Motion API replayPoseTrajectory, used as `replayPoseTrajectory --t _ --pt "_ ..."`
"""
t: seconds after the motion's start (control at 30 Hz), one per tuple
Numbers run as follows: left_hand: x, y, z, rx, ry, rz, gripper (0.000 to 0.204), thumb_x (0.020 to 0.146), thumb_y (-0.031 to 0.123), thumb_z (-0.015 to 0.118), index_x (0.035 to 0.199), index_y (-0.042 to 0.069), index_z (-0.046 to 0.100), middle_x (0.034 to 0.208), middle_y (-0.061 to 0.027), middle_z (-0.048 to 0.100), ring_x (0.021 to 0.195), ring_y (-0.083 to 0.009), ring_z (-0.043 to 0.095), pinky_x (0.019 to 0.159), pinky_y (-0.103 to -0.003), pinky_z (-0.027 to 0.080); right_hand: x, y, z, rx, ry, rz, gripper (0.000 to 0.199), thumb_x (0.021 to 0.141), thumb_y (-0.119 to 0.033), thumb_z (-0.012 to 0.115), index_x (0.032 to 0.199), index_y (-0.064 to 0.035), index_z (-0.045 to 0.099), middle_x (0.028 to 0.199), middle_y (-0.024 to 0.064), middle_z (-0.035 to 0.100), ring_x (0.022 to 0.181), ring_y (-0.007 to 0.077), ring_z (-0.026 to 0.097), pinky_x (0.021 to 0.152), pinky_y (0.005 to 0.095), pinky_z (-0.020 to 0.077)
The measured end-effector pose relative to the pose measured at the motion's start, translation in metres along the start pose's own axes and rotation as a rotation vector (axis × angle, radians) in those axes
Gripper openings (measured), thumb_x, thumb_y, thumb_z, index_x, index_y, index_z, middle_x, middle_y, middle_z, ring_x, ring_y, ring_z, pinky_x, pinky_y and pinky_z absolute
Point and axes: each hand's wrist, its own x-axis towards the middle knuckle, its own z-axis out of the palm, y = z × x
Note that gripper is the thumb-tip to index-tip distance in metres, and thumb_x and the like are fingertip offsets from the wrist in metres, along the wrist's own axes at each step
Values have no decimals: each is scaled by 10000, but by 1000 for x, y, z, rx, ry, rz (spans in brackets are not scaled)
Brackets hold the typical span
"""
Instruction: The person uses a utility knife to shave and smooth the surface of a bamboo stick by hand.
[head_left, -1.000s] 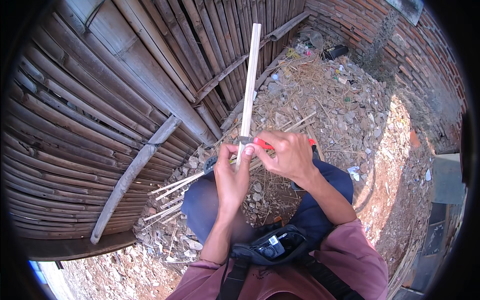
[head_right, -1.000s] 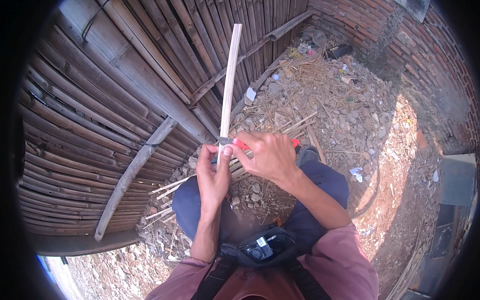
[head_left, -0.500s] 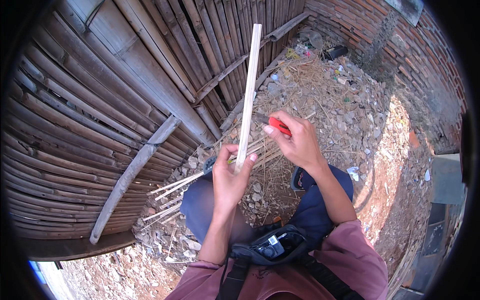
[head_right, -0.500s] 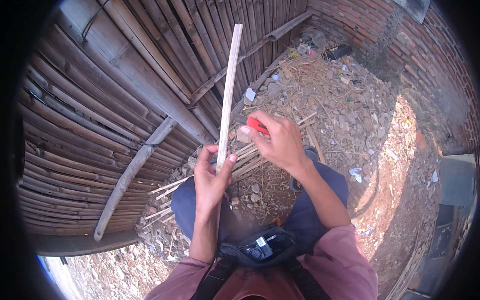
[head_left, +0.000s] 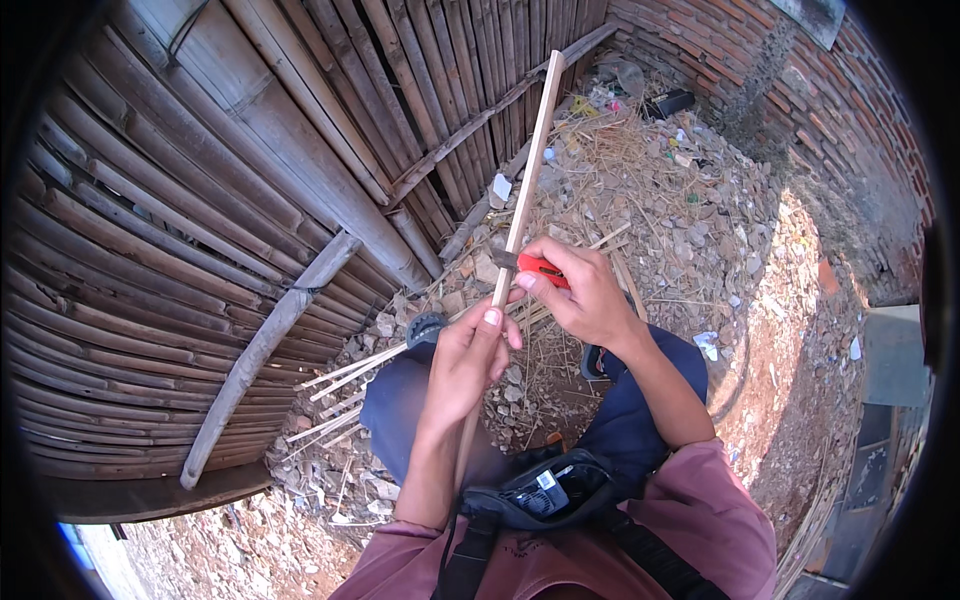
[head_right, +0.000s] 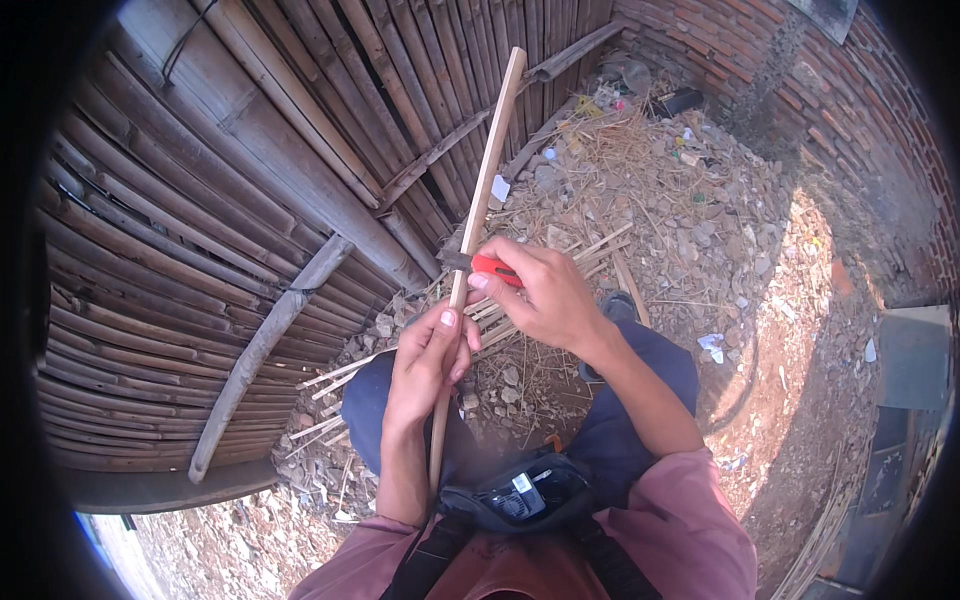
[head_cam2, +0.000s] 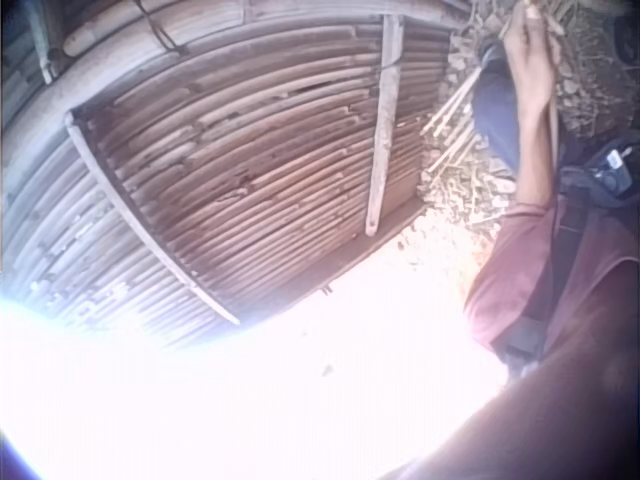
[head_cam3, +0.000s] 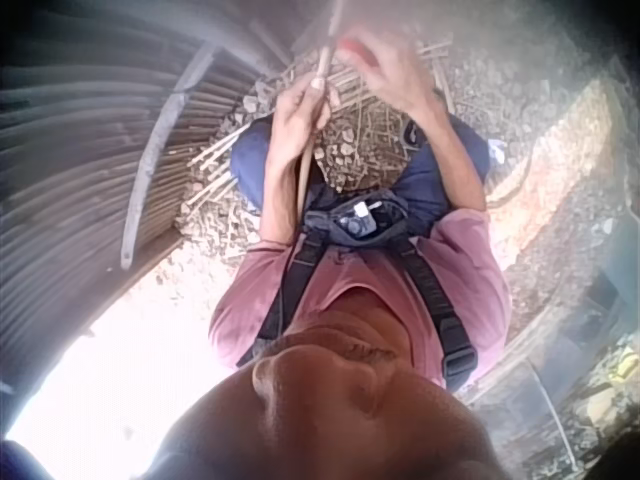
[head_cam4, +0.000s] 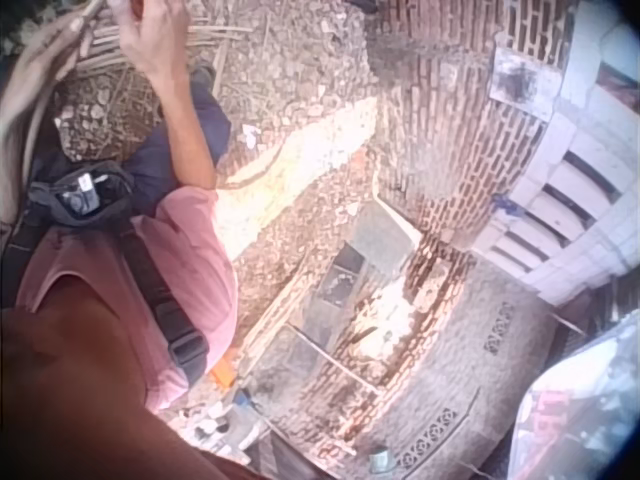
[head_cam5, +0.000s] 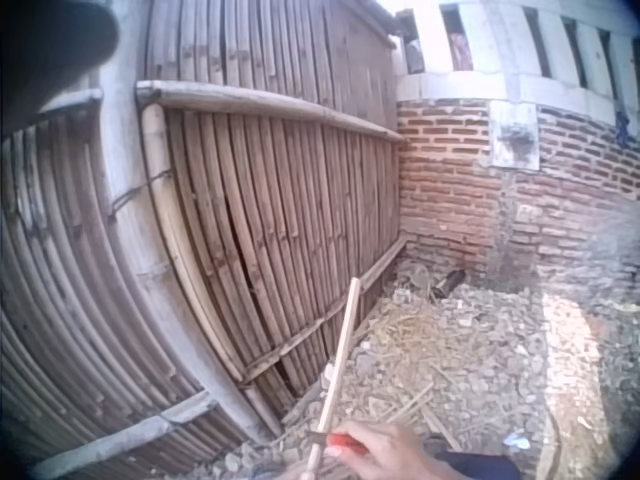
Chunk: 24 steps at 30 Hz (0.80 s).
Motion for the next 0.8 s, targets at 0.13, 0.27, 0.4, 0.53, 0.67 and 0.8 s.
replayPoseTrajectory --t 0.13,0.27,0.4,0.53,0.67,0.8 --pt "0 5 -1 -136 -29 -30 446 1190 301 448 1499 -8 542 912 -53 645 582 -44 447 523 -202 360 -2 -5 1 13 -8 -44 275 1034 -271 725 1106 -8 691 940 175 760 836 334 773 732 415 589" --pt "-1 8 -3 -221 -43 -76 430 1189 291 440 1496 -3 504 906 -74 637 577 -58 448 520 -197 359 -2 -5 2 30 -3 -55 281 1036 -272 728 1098 -1 691 925 168 753 817 319 770 715 403 588" --pt "0 6 -8 -256 -87 -59 436 1156 289 499 1487 5 506 994 -92 635 623 -65 483 551 -223 383 -4 -1 4 42 2 -63 259 1021 -241 734 1099 3 691 906 158 737 789 315 748 708 396 564" --pt "-5 4 -11 -158 -68 29 498 1050 150 679 1489 0 497 1184 -79 602 755 -63 540 625 -245 430 -6 -4 7 -55 -8 -110 277 1023 -288 740 1074 -20 691 920 142 754 799 327 764 684 419 585" --pt "-4 6 -6 -77 -14 125 695 940 -136 730 1542 30 425 1222 -23 554 824 -30 537 679 -226 434 -13 -3 13 -126 -33 -137 261 1009 -308 752 1046 -57 691 899 120 747 760 320 754 635 428 570" --pt "-3 4 -11 -94 -51 92 695 976 -95 725 1572 28 389 1311 -52 549 1039 -76 597 825 -249 497 -17 -4 20 -143 -64 -173 248 990 -306 766 1048 -78 690 894 107 743 731 311 746 608 426 564"
